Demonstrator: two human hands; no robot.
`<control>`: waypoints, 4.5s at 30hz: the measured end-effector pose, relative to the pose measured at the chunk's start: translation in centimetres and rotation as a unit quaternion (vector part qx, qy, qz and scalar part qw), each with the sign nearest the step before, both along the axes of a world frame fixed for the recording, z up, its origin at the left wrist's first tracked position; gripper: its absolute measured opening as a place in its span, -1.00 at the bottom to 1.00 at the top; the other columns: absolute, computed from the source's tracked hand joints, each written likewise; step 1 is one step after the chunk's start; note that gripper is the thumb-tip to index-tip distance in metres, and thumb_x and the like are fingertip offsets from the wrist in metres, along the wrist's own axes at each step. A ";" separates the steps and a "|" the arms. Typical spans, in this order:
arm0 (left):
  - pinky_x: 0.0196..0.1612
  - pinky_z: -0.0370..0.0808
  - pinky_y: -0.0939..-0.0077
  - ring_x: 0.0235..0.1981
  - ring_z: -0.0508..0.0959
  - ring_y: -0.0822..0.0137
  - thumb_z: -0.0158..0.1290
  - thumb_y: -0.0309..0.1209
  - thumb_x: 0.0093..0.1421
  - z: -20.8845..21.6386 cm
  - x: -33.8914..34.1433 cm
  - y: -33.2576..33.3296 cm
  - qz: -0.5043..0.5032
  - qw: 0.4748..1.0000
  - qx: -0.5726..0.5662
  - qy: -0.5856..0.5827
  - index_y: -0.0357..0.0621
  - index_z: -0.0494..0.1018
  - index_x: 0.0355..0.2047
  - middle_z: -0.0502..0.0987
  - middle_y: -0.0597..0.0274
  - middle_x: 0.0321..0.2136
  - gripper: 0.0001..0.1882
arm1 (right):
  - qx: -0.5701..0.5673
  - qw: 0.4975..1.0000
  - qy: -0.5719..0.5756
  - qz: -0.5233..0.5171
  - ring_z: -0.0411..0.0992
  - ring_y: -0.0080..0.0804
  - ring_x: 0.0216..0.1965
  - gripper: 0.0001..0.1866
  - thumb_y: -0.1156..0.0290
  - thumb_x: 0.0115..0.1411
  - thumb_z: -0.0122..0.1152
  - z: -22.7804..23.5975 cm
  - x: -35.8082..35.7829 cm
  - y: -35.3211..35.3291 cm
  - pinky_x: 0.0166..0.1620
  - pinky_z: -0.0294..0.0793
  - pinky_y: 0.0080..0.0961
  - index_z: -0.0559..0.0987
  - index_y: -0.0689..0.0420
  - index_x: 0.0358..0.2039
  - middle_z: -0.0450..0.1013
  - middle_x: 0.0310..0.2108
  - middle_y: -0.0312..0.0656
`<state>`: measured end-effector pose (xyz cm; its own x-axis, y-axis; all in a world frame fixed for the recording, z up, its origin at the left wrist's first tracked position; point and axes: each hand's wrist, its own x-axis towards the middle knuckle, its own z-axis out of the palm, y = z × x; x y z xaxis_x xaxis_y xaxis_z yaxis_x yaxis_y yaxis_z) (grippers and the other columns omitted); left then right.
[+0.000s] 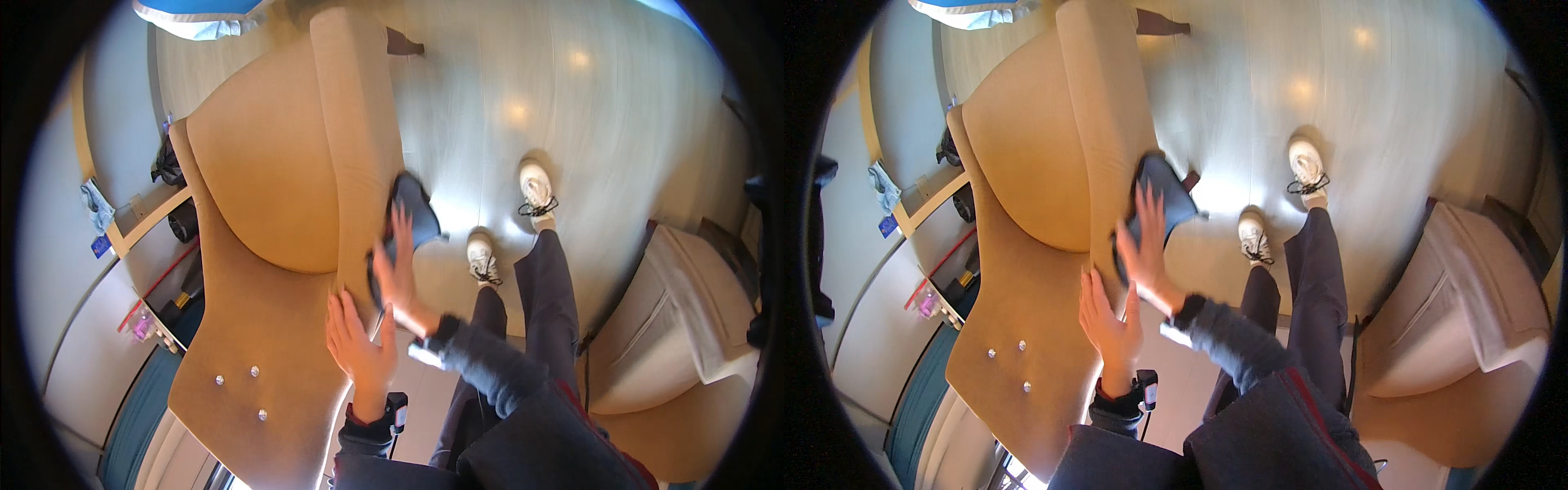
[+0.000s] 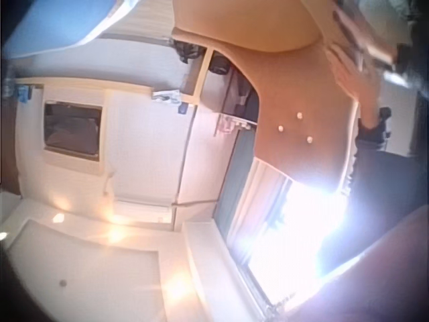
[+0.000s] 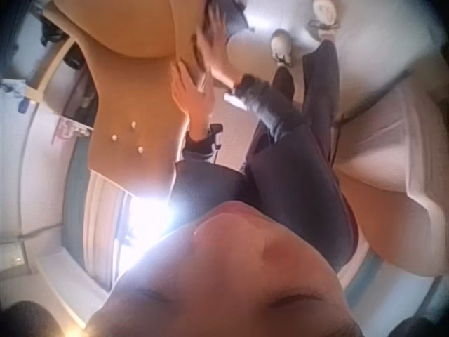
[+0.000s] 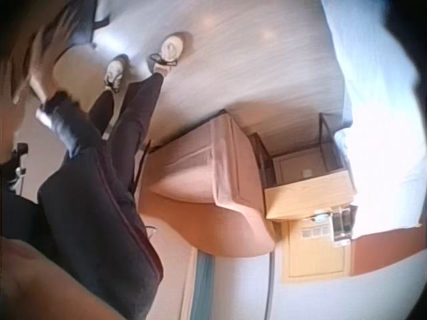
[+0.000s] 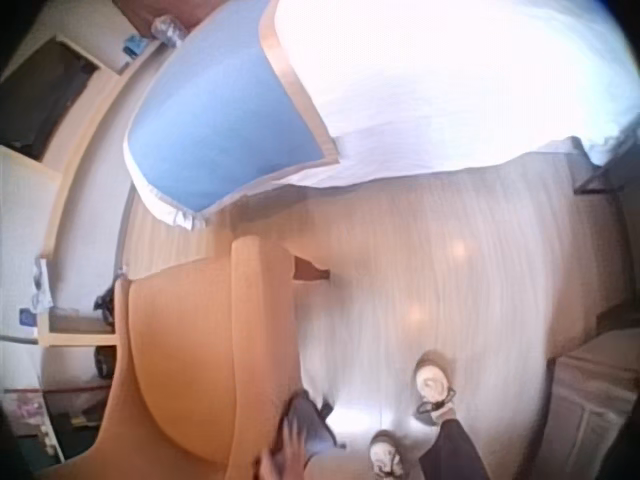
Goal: The person wipes a beige upholstered chair with a purple and gray cloth, then moves to wipe the window sill and curtain area, and returns to wipe the chair again. The person uses the cloth to clean the chair seat, back, and armrests, and the window sill and curtain.
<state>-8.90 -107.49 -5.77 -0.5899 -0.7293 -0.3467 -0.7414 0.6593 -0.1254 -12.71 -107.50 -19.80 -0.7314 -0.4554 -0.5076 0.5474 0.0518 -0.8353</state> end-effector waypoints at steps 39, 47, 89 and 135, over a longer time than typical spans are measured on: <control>0.35 -0.19 -0.25 0.29 0.18 -0.20 0.18 -0.48 0.05 6.3 14.1 7.7 -0.126 0.973 -0.041 0.192 -0.23 0.23 0.10 0.40 -0.09 0.06 -0.40 | -0.169 0.936 -0.193 -0.243 -0.17 -0.21 0.42 -0.40 0.16 0.42 -0.33 -4.7 10.3 -2.1 0.42 -0.21 -0.27 0.00 0.07 0.41 -0.17 0.42 -0.06; 0.38 -0.25 -0.24 0.35 0.08 -0.12 0.15 -0.49 0.05 7.1 17.5 5.1 -0.264 0.936 -0.010 0.231 -0.16 0.24 0.07 0.38 -0.01 0.06 -0.45 | 0.068 0.961 0.231 -0.138 -0.30 0.45 0.38 -0.42 0.38 0.43 -0.25 3.6 11.3 -0.5 0.36 -0.31 0.23 -0.08 0.31 0.37 -0.29 0.41 0.26; 0.04 0.50 0.35 -0.02 0.59 0.16 0.12 -0.47 0.25 9.9 25.5 -11.1 -0.343 0.925 0.129 0.098 -0.33 0.41 0.06 0.56 -0.11 -0.04 -0.62 | 0.011 0.938 0.086 -0.335 -0.29 0.08 0.46 -0.38 0.01 0.39 -0.16 4.9 17.0 -4.8 0.34 -0.40 0.24 0.14 -0.04 0.39 -0.10 0.44 -0.07; 0.31 0.14 0.14 0.31 0.19 -0.09 0.16 -0.50 0.13 5.1 29.3 -24.1 -0.631 0.766 0.074 0.100 -0.31 0.08 0.31 0.09 -0.21 0.30 -0.24 | 0.036 0.865 0.078 -0.494 -0.22 0.10 0.44 -0.44 0.46 0.39 -0.29 -12.9 17.9 -17.1 0.35 0.04 -0.04 0.07 -0.07 0.40 -0.33 0.44 0.16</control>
